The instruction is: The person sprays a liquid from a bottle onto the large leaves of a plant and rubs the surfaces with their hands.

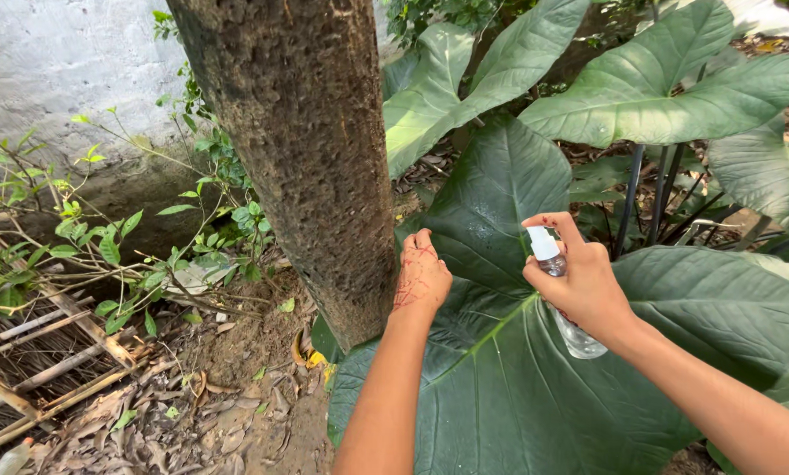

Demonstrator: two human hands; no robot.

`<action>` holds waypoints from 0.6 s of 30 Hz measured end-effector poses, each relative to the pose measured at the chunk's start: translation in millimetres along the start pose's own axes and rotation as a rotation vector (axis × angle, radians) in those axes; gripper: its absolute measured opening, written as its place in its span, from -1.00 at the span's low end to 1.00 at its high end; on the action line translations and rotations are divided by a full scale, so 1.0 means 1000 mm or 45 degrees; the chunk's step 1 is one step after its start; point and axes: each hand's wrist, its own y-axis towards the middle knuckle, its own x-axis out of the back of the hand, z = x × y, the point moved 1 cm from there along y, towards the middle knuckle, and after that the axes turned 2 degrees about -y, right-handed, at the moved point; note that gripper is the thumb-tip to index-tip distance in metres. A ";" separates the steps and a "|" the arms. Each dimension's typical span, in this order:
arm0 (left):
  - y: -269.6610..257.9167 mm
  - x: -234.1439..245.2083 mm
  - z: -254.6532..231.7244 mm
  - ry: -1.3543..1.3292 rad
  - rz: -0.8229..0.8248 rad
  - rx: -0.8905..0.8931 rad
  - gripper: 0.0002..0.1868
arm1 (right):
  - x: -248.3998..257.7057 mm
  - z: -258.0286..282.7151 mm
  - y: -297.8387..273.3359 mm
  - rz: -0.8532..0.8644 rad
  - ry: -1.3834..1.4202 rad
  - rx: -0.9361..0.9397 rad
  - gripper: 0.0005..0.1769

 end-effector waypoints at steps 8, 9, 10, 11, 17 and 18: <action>0.000 -0.022 0.032 -0.099 0.040 0.146 -0.31 | -0.016 -0.001 0.010 0.029 -0.014 0.191 -0.49; 0.000 -0.022 0.035 -0.085 0.035 0.146 -0.30 | -0.017 0.000 0.012 0.028 -0.024 0.152 -0.51; -0.001 -0.022 0.039 -0.088 0.059 0.188 -0.30 | -0.018 0.002 0.012 0.041 0.003 0.079 -0.52; 0.000 -0.022 0.042 -0.093 0.081 0.225 -0.29 | -0.018 0.003 0.013 0.051 0.027 0.009 -0.52; 0.005 -0.027 0.057 -0.123 0.124 0.254 -0.33 | -0.018 0.008 0.019 0.029 0.075 -0.013 -0.52; 0.004 -0.029 0.058 -0.124 0.124 0.243 -0.35 | -0.017 0.009 0.020 0.019 0.077 0.018 -0.51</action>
